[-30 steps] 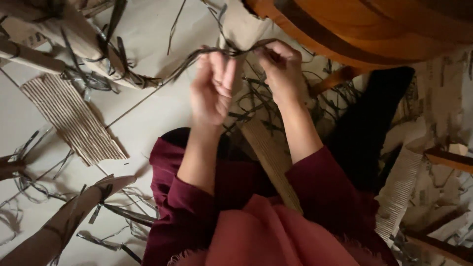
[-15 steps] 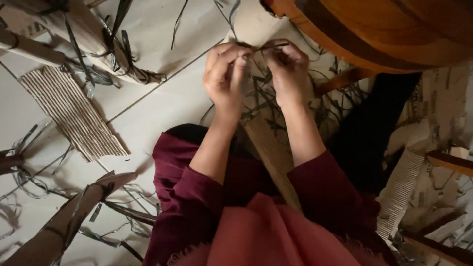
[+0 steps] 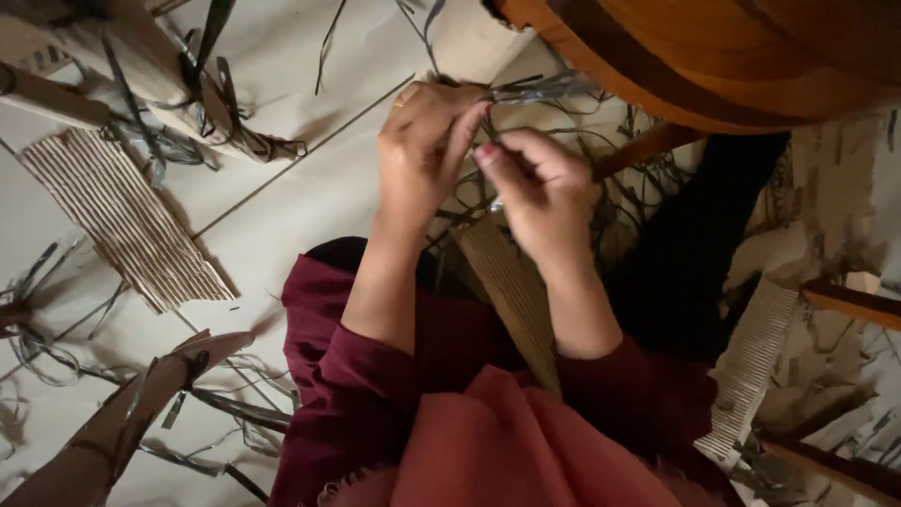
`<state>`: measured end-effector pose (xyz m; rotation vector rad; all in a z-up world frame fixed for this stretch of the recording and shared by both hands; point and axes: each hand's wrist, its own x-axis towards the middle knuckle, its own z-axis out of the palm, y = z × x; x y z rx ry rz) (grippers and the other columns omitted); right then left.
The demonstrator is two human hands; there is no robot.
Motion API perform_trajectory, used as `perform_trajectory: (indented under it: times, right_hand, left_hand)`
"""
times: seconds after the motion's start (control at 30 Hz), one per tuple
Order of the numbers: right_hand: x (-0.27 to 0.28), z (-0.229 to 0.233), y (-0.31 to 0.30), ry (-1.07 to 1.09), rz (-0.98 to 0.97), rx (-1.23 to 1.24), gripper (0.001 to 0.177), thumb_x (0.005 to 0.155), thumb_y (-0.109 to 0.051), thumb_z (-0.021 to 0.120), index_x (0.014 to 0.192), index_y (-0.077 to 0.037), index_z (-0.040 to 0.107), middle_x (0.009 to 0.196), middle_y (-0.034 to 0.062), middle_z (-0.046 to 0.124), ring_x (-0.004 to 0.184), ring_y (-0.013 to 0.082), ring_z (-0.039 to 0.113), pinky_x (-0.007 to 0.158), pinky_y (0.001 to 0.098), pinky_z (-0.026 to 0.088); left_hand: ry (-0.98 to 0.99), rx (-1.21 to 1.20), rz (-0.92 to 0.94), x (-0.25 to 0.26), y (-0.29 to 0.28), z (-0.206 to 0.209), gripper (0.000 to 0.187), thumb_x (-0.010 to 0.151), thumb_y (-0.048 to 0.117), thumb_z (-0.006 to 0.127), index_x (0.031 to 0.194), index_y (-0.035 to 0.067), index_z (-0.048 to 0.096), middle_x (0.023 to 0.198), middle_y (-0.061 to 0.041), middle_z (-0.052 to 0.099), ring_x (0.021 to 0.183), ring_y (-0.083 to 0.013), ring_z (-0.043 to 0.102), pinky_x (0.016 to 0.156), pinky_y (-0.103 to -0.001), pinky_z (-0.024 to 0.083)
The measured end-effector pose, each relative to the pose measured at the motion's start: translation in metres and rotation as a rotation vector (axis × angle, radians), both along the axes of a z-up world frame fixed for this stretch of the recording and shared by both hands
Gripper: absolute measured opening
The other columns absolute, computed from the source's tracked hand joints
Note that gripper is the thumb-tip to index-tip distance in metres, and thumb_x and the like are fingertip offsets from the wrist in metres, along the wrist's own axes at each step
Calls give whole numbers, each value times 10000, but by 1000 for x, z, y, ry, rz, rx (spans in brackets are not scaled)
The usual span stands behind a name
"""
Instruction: Wrapping furniture legs with protective paper and securing them with ties
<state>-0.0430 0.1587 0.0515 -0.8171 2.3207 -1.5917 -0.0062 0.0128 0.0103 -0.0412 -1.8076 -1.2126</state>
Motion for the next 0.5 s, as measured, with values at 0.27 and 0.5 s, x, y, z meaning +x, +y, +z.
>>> perform_trajectory:
  times: [0.27,0.5]
  right_hand:
    - [8,10,-18,351,94,12,226,1070,-167,603,1102,48,664,995,128,747,892,196,704,814,320,561]
    - [2,17,-26,693,127,11,193,1070,-141,579,1197,3,598,1145,164,636,1087,318,560,839,421,508]
  left_hand:
    - [-63,-125,-136,11,-12,-4,342,1116,249,466,1287,11,643,1060,-126,596,1029,-308,600,935,-424,489]
    - [-54,-142,-69,8,-15,-9,483,1107,336,328,991,-35,615,1015,-176,594,941,-340,568,858,-445,421]
